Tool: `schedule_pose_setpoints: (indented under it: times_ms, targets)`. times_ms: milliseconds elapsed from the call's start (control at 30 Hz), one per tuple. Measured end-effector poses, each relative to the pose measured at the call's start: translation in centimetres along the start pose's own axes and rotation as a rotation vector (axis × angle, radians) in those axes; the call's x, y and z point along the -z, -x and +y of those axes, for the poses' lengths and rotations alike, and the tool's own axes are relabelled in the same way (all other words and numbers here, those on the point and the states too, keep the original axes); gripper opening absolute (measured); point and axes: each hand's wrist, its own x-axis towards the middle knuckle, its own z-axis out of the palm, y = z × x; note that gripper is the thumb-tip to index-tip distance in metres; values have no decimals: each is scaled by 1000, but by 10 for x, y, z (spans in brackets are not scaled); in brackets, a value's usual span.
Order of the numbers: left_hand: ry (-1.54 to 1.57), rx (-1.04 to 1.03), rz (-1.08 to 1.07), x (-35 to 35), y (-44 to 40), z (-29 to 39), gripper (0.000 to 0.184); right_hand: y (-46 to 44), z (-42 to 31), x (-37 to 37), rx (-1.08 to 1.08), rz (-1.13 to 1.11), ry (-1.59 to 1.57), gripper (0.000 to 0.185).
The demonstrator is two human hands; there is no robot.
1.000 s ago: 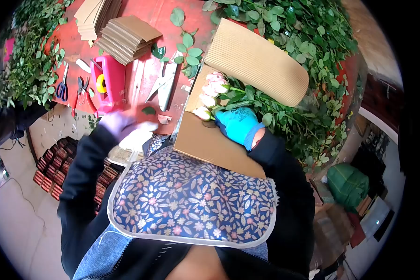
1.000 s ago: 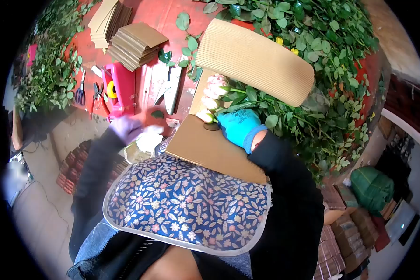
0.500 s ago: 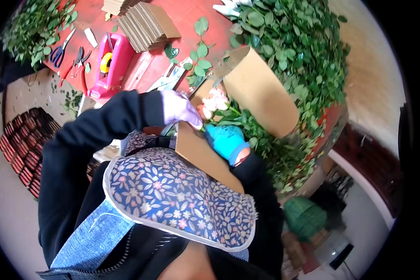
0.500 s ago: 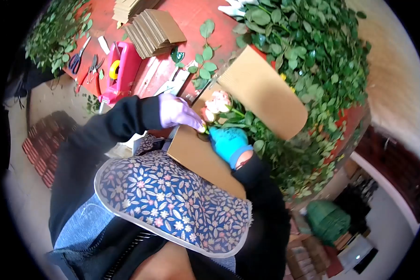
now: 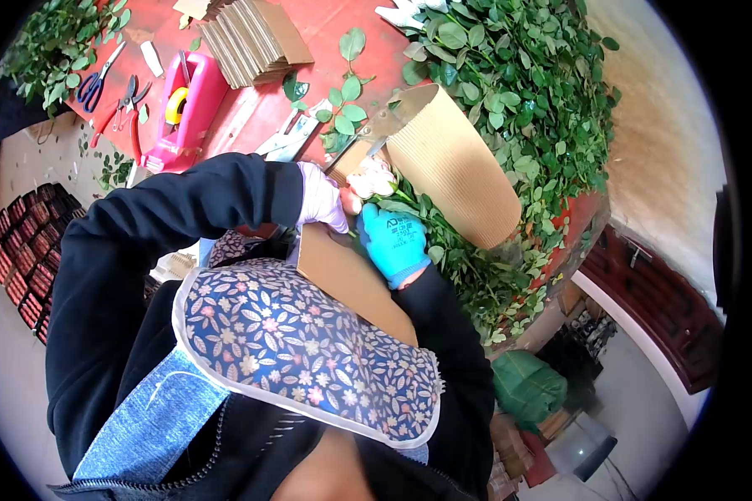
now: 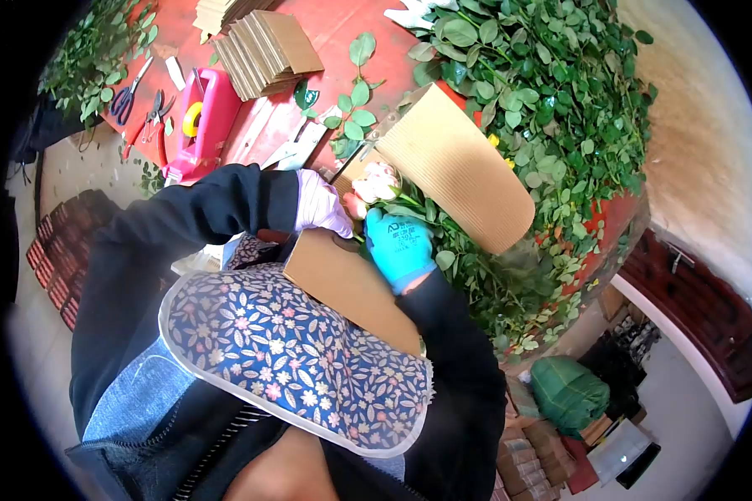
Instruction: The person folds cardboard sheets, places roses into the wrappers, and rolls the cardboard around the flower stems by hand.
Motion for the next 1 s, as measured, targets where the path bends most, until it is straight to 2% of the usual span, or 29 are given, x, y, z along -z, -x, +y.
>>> schedule_pose_setpoints:
  times_ms: [33,67,133,200,233,267,333,367,433,467,500,600,667,767,900,933,1000]
  targets:
    - [54,53,20,-3,-2,-3,16,-3,1,-1,19,13,23,13]
    - [56,55,31,-5,-4,-8,16,-3,0,0,40,15,58,16]
    - [11,-145,152,-5,-7,-15,6,-2,-4,6,17,25,57,17]
    - [-14,-148,221,-10,-4,-13,5,0,-3,6,-8,93,53,19]
    - [-38,-151,276,-13,-4,-11,13,0,-4,6,0,88,63,19]
    - [-35,-150,288,-14,-4,-9,13,0,-5,7,-11,91,67,20]
    - [-91,-17,154,-14,-4,-3,9,-1,-5,4,1,68,28,19]
    - [-96,-19,157,-15,-3,-4,9,1,-4,4,1,72,31,19]
    - [-13,-245,342,-16,2,-8,22,1,-5,8,62,63,-17,18]
    - [-112,-250,381,-17,1,-7,34,1,-7,12,29,45,-31,21]
    - [-112,-249,386,-17,0,-7,34,1,-7,13,32,44,-27,21]
    - [-187,-132,288,-12,-1,1,28,5,-6,17,76,121,-50,24]
    - [-273,-44,286,-18,-4,1,25,7,-6,25,-25,265,-126,24]
    - [-296,-1,288,-19,-6,3,25,9,-7,42,-98,277,61,20]
    - [-301,-67,412,-20,1,6,23,10,-1,15,-20,179,95,19]
    - [-2,-33,442,-21,-1,7,23,9,-3,15,-24,202,79,21]
    - [-11,43,451,-21,-4,12,25,10,-4,16,-59,152,48,19]
